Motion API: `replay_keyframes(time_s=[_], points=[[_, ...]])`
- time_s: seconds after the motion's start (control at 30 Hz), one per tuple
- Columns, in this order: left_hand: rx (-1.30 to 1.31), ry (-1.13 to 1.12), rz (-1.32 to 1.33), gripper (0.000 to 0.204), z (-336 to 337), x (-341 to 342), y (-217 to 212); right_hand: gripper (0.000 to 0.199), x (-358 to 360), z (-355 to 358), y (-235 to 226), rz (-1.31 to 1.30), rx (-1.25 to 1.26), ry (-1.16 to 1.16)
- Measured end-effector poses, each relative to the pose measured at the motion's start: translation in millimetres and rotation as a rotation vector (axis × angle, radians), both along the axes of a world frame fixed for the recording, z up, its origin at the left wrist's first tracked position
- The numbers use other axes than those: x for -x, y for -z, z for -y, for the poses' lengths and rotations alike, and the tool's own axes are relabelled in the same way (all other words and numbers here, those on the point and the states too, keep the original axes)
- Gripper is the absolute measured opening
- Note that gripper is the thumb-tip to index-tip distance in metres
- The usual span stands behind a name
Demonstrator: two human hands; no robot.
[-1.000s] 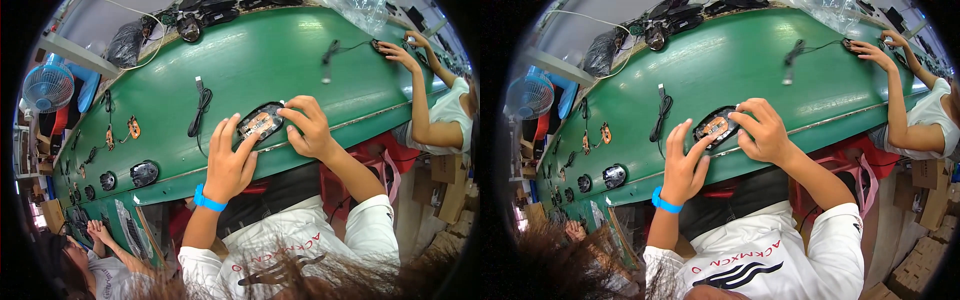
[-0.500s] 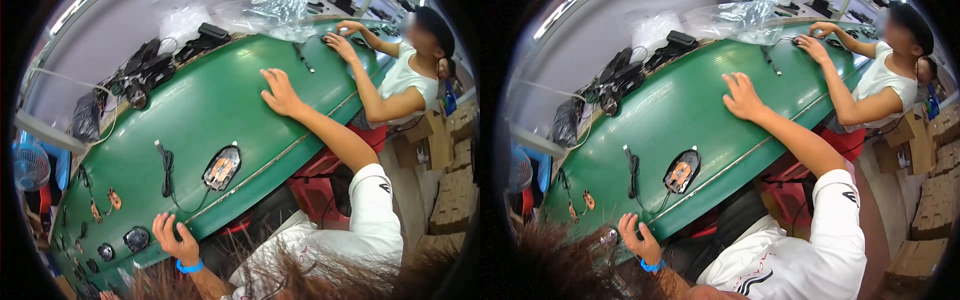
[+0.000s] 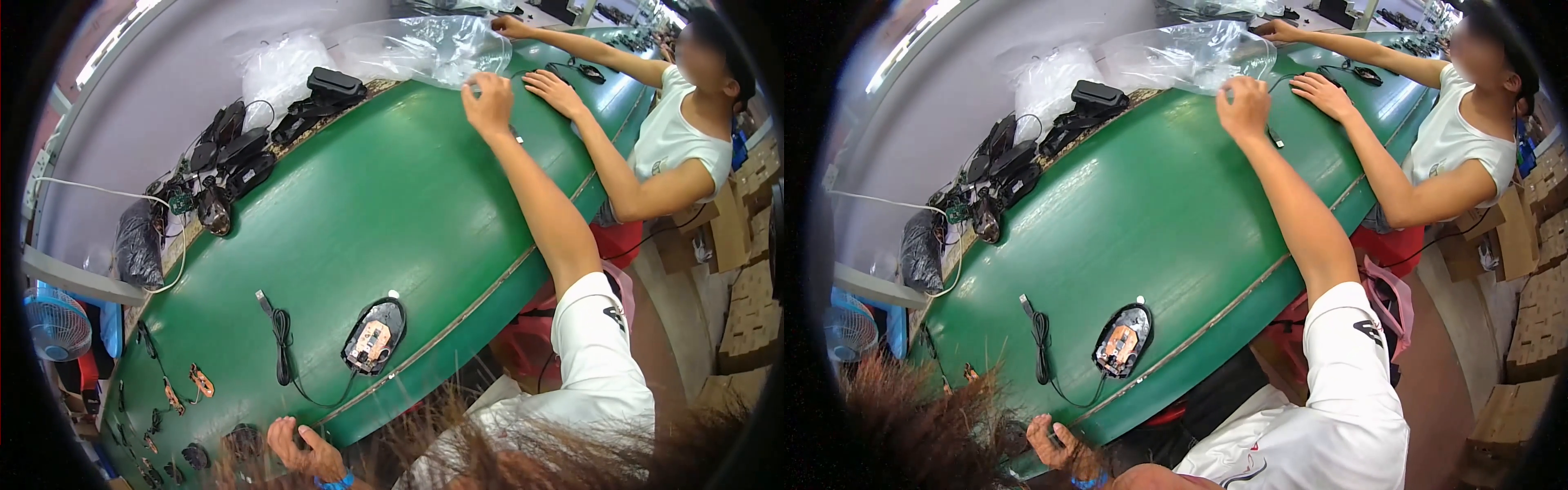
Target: Assembling the internal components and external shells of computer mice on a production line.
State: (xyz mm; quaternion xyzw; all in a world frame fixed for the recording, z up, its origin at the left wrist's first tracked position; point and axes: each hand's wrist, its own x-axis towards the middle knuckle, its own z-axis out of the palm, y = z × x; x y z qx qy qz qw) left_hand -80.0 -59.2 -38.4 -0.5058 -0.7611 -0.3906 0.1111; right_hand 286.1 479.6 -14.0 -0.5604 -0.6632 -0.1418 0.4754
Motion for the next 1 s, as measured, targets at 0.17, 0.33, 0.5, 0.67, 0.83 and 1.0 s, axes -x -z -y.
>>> replay_keyframes(time_s=[0.17, 0.33, 0.5, 0.67, 0.83, 1.0], points=[[-0.047, 0.073, -0.085, 0.020, 5.2, 19.0, 19.0, 0.021, 51.8, 12.9, -1.3, 0.005, -0.035, -0.560], [0.012, -0.013, 0.004, 0.020, -9.6, -15.8, -9.2, 0.032, 53.1, -7.5, -8.2, -0.005, 0.303, -0.738], [0.072, -0.035, 0.013, 0.022, -10.4, -23.2, -18.1, 0.030, 52.4, -20.8, 8.7, 0.230, 0.301, -0.054], [0.086, -0.045, 0.055, 0.020, -11.6, -26.0, -23.3, 0.027, 44.4, -37.6, -3.9, 0.243, 0.583, -0.209], [0.044, -0.031, 0.068, 0.021, -13.5, -26.0, -20.4, 0.028, 46.9, -36.6, -0.8, 0.077, 0.543, -0.256], [0.041, -0.052, 0.029, 0.021, -9.5, -21.1, -23.0, 0.027, 56.5, -38.6, -1.5, 0.158, 0.292, -0.258]])
